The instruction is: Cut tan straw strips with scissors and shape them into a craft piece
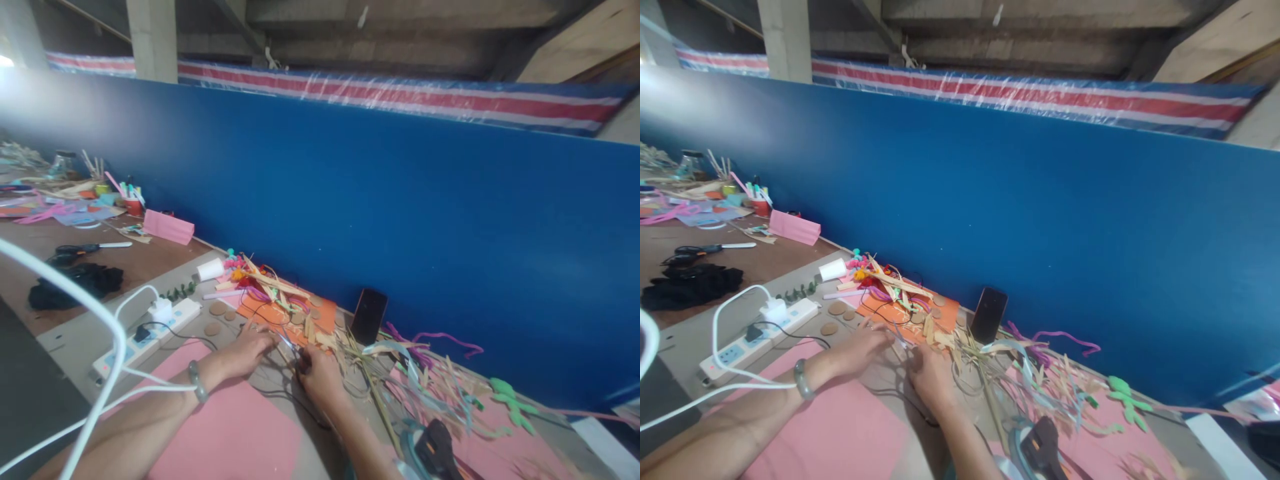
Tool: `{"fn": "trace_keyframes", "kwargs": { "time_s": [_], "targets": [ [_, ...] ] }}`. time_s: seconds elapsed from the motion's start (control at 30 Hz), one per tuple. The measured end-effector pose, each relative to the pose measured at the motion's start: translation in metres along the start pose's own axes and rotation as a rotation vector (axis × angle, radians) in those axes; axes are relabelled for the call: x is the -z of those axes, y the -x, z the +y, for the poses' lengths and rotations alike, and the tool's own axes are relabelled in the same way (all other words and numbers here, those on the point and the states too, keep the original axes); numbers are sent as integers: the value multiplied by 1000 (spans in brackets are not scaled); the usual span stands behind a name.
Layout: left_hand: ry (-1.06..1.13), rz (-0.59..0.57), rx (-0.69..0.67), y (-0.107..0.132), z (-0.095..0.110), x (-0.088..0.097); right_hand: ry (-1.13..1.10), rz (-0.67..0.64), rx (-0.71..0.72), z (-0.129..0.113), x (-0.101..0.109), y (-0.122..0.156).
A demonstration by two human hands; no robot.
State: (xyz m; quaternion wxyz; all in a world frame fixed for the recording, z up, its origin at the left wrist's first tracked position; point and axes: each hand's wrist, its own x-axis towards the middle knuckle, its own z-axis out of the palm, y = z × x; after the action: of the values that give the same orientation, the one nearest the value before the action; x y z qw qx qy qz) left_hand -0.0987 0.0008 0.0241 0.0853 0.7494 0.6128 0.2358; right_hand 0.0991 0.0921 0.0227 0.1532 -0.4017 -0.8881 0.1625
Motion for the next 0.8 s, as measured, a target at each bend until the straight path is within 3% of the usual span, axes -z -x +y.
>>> {"fn": "trace_keyframes", "kwargs": {
  "time_s": [0.3,0.5,0.6,0.7,0.8],
  "targets": [
    [43,161,92,0,-3,5,-81,-7,-58,3,5,-3],
    [59,125,20,0,-7,0,-195,37,-95,7,8,-5],
    [71,150,56,-1,-5,1,-308,53,-108,8,10,-6],
    [194,210,152,-1,3,2,-471,42,-95,4,14,-8],
    [453,255,221,-1,14,-3,-625,12,-81,-6,18,-8]
  ]
}}
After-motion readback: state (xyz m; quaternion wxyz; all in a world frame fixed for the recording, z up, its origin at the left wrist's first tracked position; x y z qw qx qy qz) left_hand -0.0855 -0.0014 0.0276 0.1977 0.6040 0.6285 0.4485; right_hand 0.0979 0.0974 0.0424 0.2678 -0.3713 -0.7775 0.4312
